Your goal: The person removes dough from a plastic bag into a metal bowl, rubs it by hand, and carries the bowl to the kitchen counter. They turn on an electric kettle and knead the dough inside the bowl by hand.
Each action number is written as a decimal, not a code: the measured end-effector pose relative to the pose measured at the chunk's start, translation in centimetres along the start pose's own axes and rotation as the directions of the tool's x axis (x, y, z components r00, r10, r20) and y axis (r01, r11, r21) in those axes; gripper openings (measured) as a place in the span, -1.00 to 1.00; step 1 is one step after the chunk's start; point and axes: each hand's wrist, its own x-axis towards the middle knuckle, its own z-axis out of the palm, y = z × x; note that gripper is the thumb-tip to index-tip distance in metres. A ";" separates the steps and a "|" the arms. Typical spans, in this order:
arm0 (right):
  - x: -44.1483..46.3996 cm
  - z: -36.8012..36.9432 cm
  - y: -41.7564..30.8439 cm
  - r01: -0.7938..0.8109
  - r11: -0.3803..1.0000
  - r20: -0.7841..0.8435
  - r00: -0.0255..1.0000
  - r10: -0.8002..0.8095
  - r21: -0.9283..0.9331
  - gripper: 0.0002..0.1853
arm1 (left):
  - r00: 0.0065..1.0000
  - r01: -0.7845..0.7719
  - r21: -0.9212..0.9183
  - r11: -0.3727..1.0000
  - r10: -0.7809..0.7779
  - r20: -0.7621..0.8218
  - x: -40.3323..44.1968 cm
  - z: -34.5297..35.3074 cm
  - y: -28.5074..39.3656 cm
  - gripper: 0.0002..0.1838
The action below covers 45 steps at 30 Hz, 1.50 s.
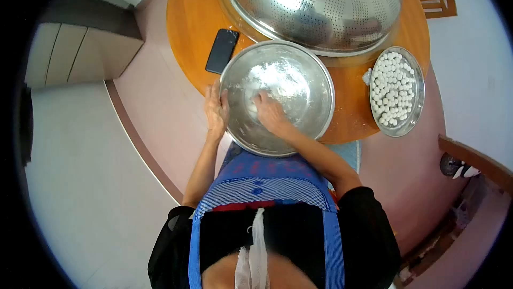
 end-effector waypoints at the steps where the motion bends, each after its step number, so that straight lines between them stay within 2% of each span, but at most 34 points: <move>1: 0.1 -0.5 0.1 -0.057 0.997 0.018 0.998 0.056 0.052 -0.62 | 1.000 -0.024 -0.004 1.000 0.024 0.001 0.3 0.2 -0.5 -0.66; 2: -0.3 -1.1 0.1 -0.064 0.997 0.003 0.998 0.064 0.052 -0.62 | 1.000 -0.009 -0.018 1.000 0.010 0.028 0.2 0.3 -0.8 -0.65; 3: -1.0 -1.9 0.0 -0.090 0.982 -0.072 0.992 0.103 0.165 -0.64 | 0.999 0.007 -0.030 1.000 -0.005 0.052 0.1 0.2 -1.0 -0.64; 4: -1.2 -2.9 -0.1 -0.102 0.956 -0.141 0.979 0.146 0.276 -0.66 | 0.998 -0.045 -0.054 0.998 0.047 0.047 0.3 0.0 -1.0 -0.63; 5: -1.2 -4.0 0.0 -0.104 0.955 -0.148 0.978 0.149 0.276 -0.66 | 0.997 -0.052 -0.056 0.997 0.054 0.049 0.3 -0.1 -0.9 -0.63; 7: -0.9 -5.9 0.1 -0.298 0.908 -0.197 0.911 0.363 0.295 -0.69 | 0.994 -0.058 -0.091 0.994 0.066 0.089 0.2 -0.2 -0.9 -0.62; 8: -0.6 -5.9 0.9 -0.303 0.906 -0.204 0.907 0.369 0.295 -0.69 | 0.991 -0.092 -0.103 0.990 0.101 0.089 0.3 -0.1 -1.4 -0.62; 10: -0.1 -5.0 2.8 -0.310 0.947 -0.229 0.919 0.322 0.088 -0.66 | 0.987 -0.080 -0.117 0.990 0.095 0.128 0.3 -0.3 -1.2 -0.62; 12: -0.3 -4.3 3.2 -0.291 0.955 -0.220 0.929 0.297 0.060 -0.64 | 0.983 -0.061 -0.126 0.990 0.082 0.164 0.4 -0.3 -1.0 -0.62; 15: -0.5 -3.7 2.9 -0.252 0.968 -0.216 0.945 0.245 -0.002 -0.60 | 0.983 -0.120 -0.132 0.984 0.136 0.122 0.6 -0.3 -1.2 -0.62; 18: -0.3 -3.1 2.7 -0.238 0.971 -0.226 0.947 0.228 -0.019 -0.57 | 0.986 -0.095 -0.125 0.988 0.111 0.122 0.5 0.0 -1.4 -0.62; 21: -0.4 -2.8 2.8 -0.244 0.970 -0.206 0.950 0.236 -0.012 -0.54 | 0.982 0.014 -0.158 0.987 0.016 0.188 0.1 0.1 -1.5 -0.64; 23: -0.2 -2.8 2.6 -0.293 0.955 -0.172 0.944 0.281 -0.049 -0.53 | 0.985 0.064 -0.295 0.953 -0.012 0.173 0.0 0.2 -1.7 -0.66; 25: 0.0 -3.5 2.4 -0.329 0.944 -0.106 0.939 0.326 -0.016 -0.52 | 0.945 0.260 -0.374 0.890 -0.156 0.286 0.2 -0.9 -0.7 -0.69; 27: 0.9 -3.9 2.1 -0.372 0.928 -0.039 0.928 0.372 0.008 -0.51 | 0.957 0.212 -0.438 0.874 -0.095 0.273 -0.4 -0.6 -1.7 -0.69; 29: 1.2 -4.2 2.3 -0.324 0.946 -0.055 0.945 0.322 -0.035 -0.53 | 0.937 0.279 -0.520 0.808 -0.111 0.330 -0.8 -0.5 -2.2 -0.66; 31: 1.3 -4.2 2.0 -0.386 0.922 0.007 0.922 0.387 -0.035 -0.52 | 0.907 0.340 -0.526 0.779 -0.124 0.402 -1.3 -0.3 -3.2 -0.64; 34: 2.3 -3.9 2.0 -0.464 0.885 0.045 0.884 0.466 -0.052 -0.53 | 0.935 0.255 -0.630 0.734 -0.022 0.353 -2.6 0.8 -5.3 -0.61; 35: 2.0 -3.7 1.9 -0.485 0.872 0.034 0.872 0.488 -0.067 -0.55 | 0.924 0.281 -0.666 0.691 -0.006 0.383 -2.4 0.7 -5.5 -0.60; 37: 1.3 -3.3 2.5 -0.463 0.876 0.049 0.880 0.473 -0.133 -0.55 | 0.832 0.339 -0.704 0.624 0.150 0.534 -3.8 1.1 -7.6 -0.59; 38: 1.1 -3.2 2.8 -0.437 0.879 0.065 0.888 0.456 -0.192 -0.56 | 0.830 0.342 -0.703 0.624 0.151 0.537 -3.4 1.5 -7.7 -0.59; 41: 1.0 -3.1 3.0 -0.421 0.889 0.055 0.898 0.436 -0.180 -0.56 | 0.884 0.331 -0.762 0.557 0.099 0.457 -3.1 1.7 -7.3 -0.62; 44: 1.0 -2.8 3.2 -0.382 0.903 0.045 0.916 0.398 -0.199 -0.56 | 0.737 0.383 -0.693 0.611 0.250 0.628 -3.9 1.9 -8.3 -0.71; 45: 1.2 -2.8 3.2 -0.380 0.904 0.041 0.918 0.395 -0.198 -0.56 | 0.739 0.379 -0.694 0.612 0.252 0.625 -3.7 2.1 -8.4 -0.71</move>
